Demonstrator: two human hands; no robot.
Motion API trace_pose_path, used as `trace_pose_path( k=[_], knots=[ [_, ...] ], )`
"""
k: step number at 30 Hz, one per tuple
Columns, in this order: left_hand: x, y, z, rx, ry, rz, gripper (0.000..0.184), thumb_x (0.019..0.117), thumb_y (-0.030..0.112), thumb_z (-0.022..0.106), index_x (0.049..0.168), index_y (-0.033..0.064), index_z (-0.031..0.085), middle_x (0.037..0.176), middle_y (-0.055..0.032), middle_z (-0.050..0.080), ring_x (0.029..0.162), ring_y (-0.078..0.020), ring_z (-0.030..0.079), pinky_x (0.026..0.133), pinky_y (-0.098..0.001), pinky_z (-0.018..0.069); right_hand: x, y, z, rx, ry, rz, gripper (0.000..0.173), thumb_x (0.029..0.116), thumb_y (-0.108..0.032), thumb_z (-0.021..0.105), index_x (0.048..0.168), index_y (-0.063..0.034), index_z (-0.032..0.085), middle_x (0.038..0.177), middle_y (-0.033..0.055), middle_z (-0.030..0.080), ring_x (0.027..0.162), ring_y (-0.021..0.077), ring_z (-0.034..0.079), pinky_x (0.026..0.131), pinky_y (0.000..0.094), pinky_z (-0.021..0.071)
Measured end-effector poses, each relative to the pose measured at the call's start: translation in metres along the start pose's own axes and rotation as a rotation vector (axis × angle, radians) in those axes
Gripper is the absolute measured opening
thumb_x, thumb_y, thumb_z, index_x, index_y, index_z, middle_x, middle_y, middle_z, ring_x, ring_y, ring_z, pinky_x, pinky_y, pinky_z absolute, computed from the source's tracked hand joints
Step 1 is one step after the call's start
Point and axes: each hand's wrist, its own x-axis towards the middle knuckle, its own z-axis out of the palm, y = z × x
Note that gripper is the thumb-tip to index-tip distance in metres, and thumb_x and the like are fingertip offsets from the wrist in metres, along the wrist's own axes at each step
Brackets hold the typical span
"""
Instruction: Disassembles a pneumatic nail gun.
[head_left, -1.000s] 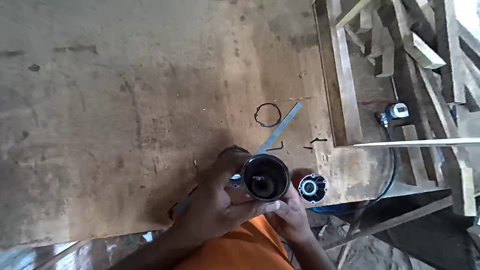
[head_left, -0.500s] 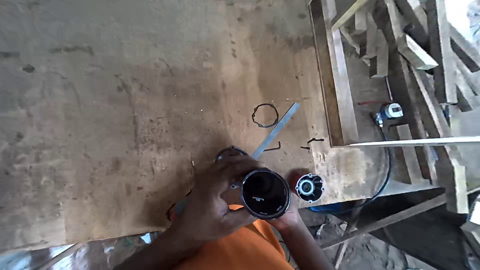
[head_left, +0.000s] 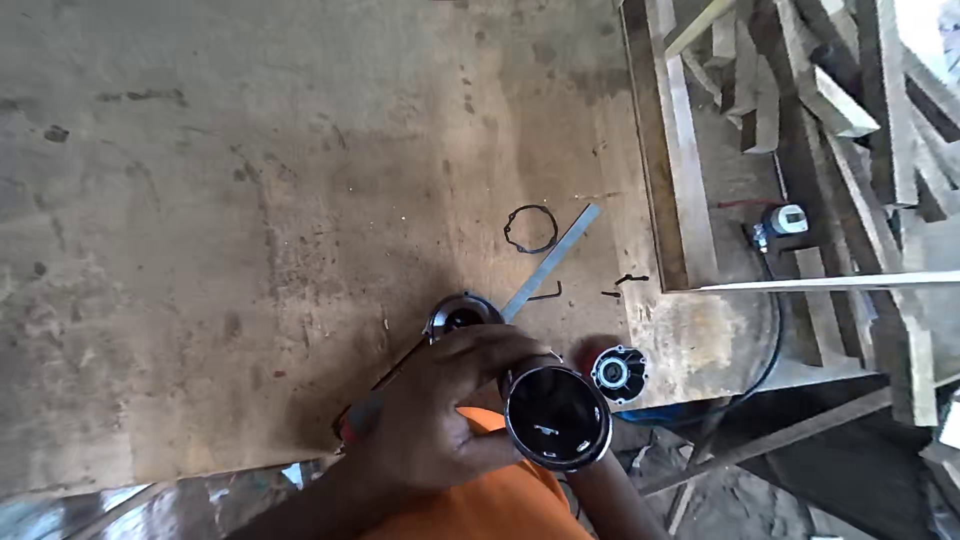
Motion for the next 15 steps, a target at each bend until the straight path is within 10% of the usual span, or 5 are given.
trace_pose_path(
  k=[15],
  knots=[
    [-0.003, -0.006, 0.006, -0.200, 0.112, -0.151, 0.040, 0.0786, 0.021, 0.090, 0.112, 0.0097, 0.072, 0.112, -0.0003, 0.074, 0.106, -0.0146, 0.071, 0.092, -0.0359, 0.0638, -0.009, 0.019, -0.026, 0.022, -0.002, -0.053, 0.015, 0.0937, -0.020, 0.073, 0.107, -0.0133, 0.078, 0.104, 0.0066, 0.076, 0.090, 0.0135, 0.072, 0.081, 0.0316, 0.0607]
  ],
)
